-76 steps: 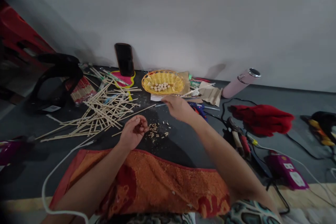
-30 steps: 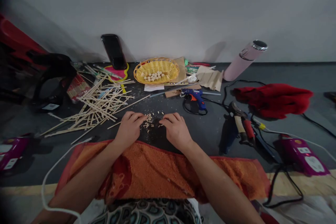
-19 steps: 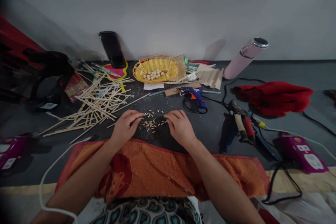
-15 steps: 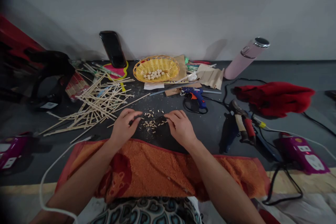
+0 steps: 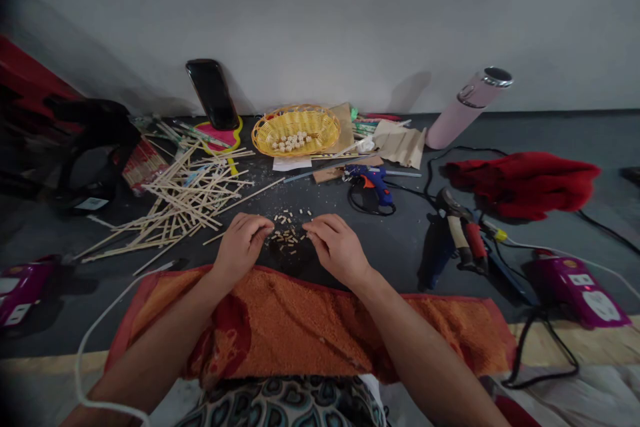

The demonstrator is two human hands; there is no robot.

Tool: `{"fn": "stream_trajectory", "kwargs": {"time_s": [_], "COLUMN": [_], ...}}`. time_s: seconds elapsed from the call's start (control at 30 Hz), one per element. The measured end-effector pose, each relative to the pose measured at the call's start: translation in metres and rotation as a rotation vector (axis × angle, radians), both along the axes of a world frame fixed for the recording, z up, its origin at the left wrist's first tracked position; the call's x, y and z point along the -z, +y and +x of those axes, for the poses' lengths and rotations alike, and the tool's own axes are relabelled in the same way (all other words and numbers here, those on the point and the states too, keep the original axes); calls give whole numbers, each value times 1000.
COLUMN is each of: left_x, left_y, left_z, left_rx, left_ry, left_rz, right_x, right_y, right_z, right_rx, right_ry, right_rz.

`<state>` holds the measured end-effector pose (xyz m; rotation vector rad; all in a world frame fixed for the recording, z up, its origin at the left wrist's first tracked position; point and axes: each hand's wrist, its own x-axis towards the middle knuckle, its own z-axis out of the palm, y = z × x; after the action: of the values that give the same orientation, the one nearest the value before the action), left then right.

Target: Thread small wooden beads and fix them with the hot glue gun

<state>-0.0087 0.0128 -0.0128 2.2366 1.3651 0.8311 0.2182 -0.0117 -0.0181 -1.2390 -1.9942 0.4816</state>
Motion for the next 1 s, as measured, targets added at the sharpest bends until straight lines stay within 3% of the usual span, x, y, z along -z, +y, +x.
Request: {"fn": "stream_trajectory", "kwargs": {"time_s": [0.3,0.5,0.7,1.0], "left_x": [-3,-2,-3,-3], "left_y": [-20,-21,-18,-19], "left_z": [17,18,14,14], "left_rx": [91,104,24,55], "left_ry": [-292,-324,-408,-458], "left_rz": [-300,-362,-460,-531], "right_x": [1,0,-8,-3], "right_y": [-13,-14,-11,-11], "right_z": [-18,-19,-17,-16], "right_rx": [-168,-156,-118,-91], "right_ry": [72,88,130,145], "right_rz": [-24,-64,-134,-162]}}
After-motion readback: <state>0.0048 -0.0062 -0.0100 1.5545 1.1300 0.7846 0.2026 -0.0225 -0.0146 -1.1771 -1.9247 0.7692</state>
